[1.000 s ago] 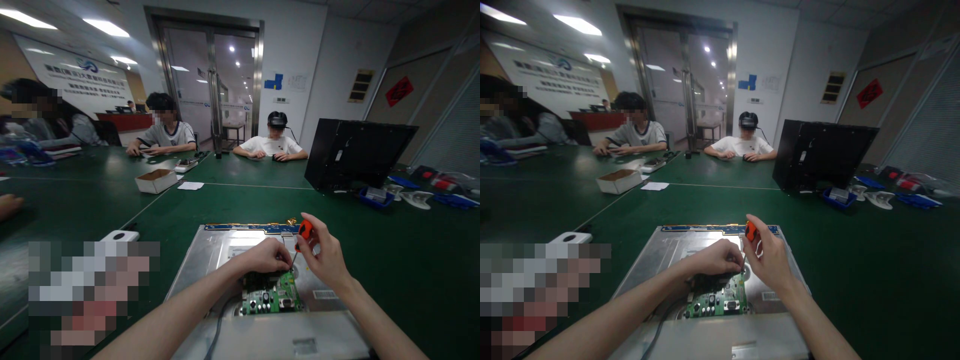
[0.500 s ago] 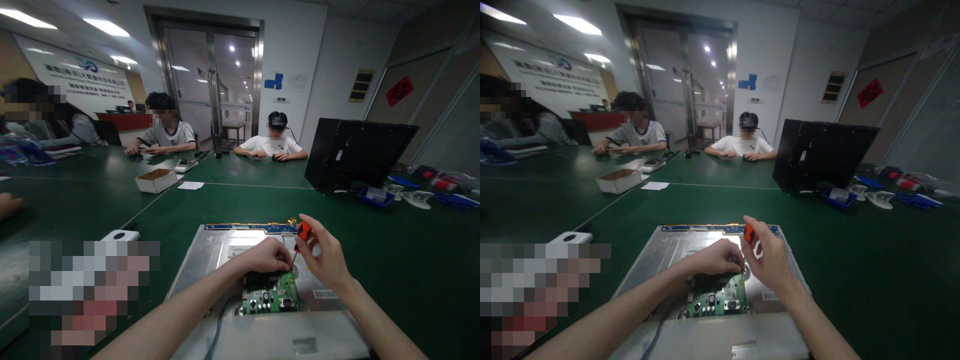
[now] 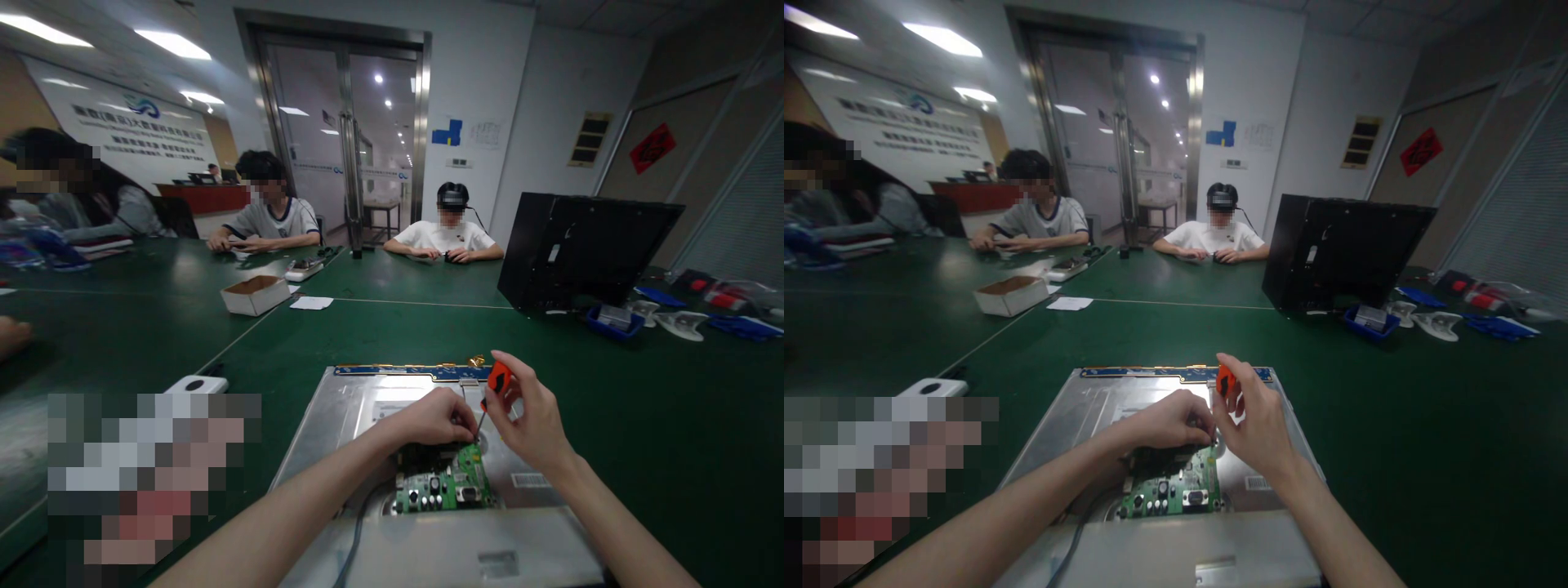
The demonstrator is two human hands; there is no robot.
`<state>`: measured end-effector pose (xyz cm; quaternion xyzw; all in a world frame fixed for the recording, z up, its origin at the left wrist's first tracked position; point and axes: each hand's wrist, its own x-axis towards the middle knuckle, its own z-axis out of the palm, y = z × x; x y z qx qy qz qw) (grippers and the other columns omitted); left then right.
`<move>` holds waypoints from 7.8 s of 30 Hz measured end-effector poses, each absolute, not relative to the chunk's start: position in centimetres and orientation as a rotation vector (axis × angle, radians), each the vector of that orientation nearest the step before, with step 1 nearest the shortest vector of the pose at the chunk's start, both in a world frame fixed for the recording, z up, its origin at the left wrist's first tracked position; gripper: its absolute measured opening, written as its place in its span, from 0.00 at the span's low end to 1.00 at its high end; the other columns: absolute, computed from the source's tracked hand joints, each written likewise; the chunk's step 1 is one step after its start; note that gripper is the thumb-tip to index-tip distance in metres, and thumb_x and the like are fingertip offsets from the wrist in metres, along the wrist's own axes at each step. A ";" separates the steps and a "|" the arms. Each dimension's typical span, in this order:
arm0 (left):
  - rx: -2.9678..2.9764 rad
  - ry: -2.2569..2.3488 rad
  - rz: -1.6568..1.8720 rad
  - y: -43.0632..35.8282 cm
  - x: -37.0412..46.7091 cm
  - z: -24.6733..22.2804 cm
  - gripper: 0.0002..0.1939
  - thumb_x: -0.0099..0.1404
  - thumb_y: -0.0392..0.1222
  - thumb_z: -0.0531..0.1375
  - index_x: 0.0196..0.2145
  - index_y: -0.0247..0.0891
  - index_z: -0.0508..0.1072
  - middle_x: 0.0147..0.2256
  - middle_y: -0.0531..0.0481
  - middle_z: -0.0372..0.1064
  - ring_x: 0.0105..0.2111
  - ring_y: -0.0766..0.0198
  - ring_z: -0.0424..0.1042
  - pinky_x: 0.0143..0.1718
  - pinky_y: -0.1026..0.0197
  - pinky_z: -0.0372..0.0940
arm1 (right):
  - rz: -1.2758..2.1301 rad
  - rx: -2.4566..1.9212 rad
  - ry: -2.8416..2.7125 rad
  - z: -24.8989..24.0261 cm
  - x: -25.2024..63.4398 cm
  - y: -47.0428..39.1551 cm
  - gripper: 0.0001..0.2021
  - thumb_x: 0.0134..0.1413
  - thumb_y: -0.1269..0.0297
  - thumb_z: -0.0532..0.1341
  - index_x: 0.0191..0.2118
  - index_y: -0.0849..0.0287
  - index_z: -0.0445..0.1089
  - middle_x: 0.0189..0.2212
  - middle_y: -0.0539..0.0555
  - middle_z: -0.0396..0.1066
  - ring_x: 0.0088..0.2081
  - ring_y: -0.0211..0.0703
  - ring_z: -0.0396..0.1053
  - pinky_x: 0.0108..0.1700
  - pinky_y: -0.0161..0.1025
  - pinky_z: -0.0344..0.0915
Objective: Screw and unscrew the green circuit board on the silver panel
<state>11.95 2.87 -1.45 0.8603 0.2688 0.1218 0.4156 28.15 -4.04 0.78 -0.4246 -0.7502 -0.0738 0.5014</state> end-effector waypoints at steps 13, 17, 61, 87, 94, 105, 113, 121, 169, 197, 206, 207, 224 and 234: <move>2.180 0.659 0.306 2.9 12.0 -1.5 0.07 0.55 0.26 0.61 0.28 0.32 0.79 0.22 0.56 0.69 0.24 0.69 0.65 0.29 0.70 0.58 | -0.218 -1.034 -1.835 0.6 28.4 -3.9 0.18 0.62 0.63 0.57 0.56 0.57 0.57 0.25 0.46 0.67 0.19 0.35 0.64 0.21 0.32 0.63; 2.186 0.678 0.292 3.0 12.0 -1.5 0.07 0.55 0.27 0.62 0.29 0.33 0.79 0.22 0.56 0.68 0.24 0.69 0.65 0.28 0.70 0.57 | -0.124 -1.041 -1.844 0.6 28.4 -4.1 0.19 0.63 0.65 0.55 0.58 0.57 0.55 0.31 0.51 0.71 0.23 0.36 0.68 0.24 0.33 0.66; 2.187 0.664 0.304 2.8 12.0 -1.5 0.07 0.55 0.26 0.61 0.29 0.33 0.79 0.23 0.56 0.70 0.24 0.69 0.65 0.29 0.70 0.58 | -0.243 -1.045 -1.830 0.4 28.4 -3.8 0.17 0.62 0.62 0.58 0.55 0.57 0.57 0.23 0.44 0.65 0.18 0.34 0.64 0.20 0.31 0.62; 2.179 0.643 0.328 3.0 12.0 -1.8 0.07 0.55 0.27 0.62 0.29 0.33 0.80 0.23 0.55 0.70 0.24 0.69 0.65 0.29 0.70 0.58 | -0.109 -1.125 -1.827 0.2 28.5 -4.1 0.21 0.63 0.60 0.57 0.58 0.56 0.55 0.25 0.46 0.66 0.20 0.35 0.65 0.21 0.32 0.63; 2.195 0.656 0.326 2.8 11.9 -1.5 0.07 0.56 0.28 0.62 0.30 0.33 0.80 0.23 0.55 0.70 0.25 0.68 0.66 0.29 0.69 0.59 | 0.004 -1.110 -1.859 0.5 28.1 -4.5 0.24 0.65 0.63 0.51 0.64 0.56 0.48 0.27 0.48 0.68 0.21 0.36 0.66 0.18 0.31 0.61; 2.185 0.675 0.304 2.8 12.0 -1.6 0.08 0.55 0.27 0.61 0.30 0.33 0.80 0.23 0.56 0.70 0.24 0.68 0.65 0.28 0.70 0.58 | -0.111 -1.128 -1.831 0.1 28.5 -4.1 0.21 0.62 0.62 0.56 0.59 0.58 0.54 0.23 0.46 0.66 0.19 0.36 0.65 0.21 0.32 0.62; 2.187 0.662 0.316 2.9 12.0 -1.7 0.08 0.55 0.27 0.61 0.30 0.33 0.80 0.23 0.55 0.71 0.24 0.68 0.65 0.29 0.69 0.58 | -0.051 -1.156 -1.814 0.4 28.6 -4.2 0.21 0.63 0.60 0.55 0.59 0.58 0.55 0.23 0.47 0.67 0.19 0.37 0.65 0.19 0.32 0.61; 2.192 0.665 0.311 2.8 12.0 -1.5 0.07 0.56 0.28 0.61 0.30 0.33 0.80 0.23 0.55 0.71 0.25 0.68 0.66 0.29 0.69 0.58 | 0.002 -1.097 -1.836 0.9 28.6 -4.5 0.21 0.64 0.65 0.51 0.61 0.57 0.52 0.25 0.47 0.68 0.18 0.36 0.65 0.18 0.30 0.60; 2.192 0.675 0.308 2.9 12.0 -1.7 0.08 0.56 0.27 0.62 0.30 0.33 0.81 0.24 0.54 0.71 0.24 0.68 0.66 0.29 0.69 0.58 | -0.129 -1.083 -1.795 1.0 28.6 -4.6 0.19 0.64 0.67 0.53 0.59 0.58 0.57 0.29 0.50 0.69 0.21 0.34 0.65 0.19 0.30 0.63; 2.184 0.685 0.313 2.7 12.0 -1.6 0.08 0.54 0.26 0.61 0.29 0.33 0.80 0.23 0.55 0.70 0.24 0.69 0.64 0.29 0.69 0.58 | -0.191 -1.132 -1.783 0.4 28.9 -4.1 0.16 0.62 0.57 0.58 0.53 0.57 0.61 0.24 0.46 0.68 0.19 0.36 0.66 0.20 0.32 0.64; 2.198 0.678 0.298 2.7 12.0 -1.5 0.07 0.56 0.28 0.61 0.30 0.33 0.80 0.24 0.54 0.71 0.26 0.68 0.66 0.29 0.69 0.59 | -0.030 -1.086 -1.825 1.3 28.6 -4.6 0.18 0.66 0.63 0.50 0.59 0.56 0.56 0.28 0.50 0.71 0.23 0.37 0.70 0.22 0.32 0.67; 2.199 0.677 0.301 2.7 12.0 -1.5 0.07 0.56 0.28 0.61 0.31 0.33 0.80 0.24 0.54 0.71 0.26 0.67 0.67 0.29 0.69 0.59 | -0.031 -1.094 -1.815 1.2 28.6 -4.6 0.18 0.67 0.64 0.50 0.60 0.56 0.56 0.28 0.50 0.71 0.23 0.37 0.70 0.22 0.31 0.66; 2.193 0.706 0.296 2.8 12.0 -1.6 0.07 0.56 0.29 0.61 0.31 0.33 0.80 0.25 0.53 0.72 0.26 0.67 0.66 0.29 0.69 0.59 | -0.091 -1.136 -1.764 0.9 28.9 -4.4 0.16 0.65 0.61 0.52 0.56 0.58 0.60 0.27 0.49 0.68 0.20 0.36 0.67 0.20 0.31 0.63; 2.183 0.689 0.302 2.8 12.0 -1.6 0.08 0.55 0.28 0.62 0.31 0.32 0.80 0.25 0.53 0.72 0.26 0.68 0.67 0.29 0.69 0.58 | -0.156 -1.103 -1.758 1.1 28.6 -4.5 0.15 0.64 0.64 0.53 0.55 0.57 0.60 0.24 0.47 0.67 0.19 0.35 0.65 0.20 0.30 0.63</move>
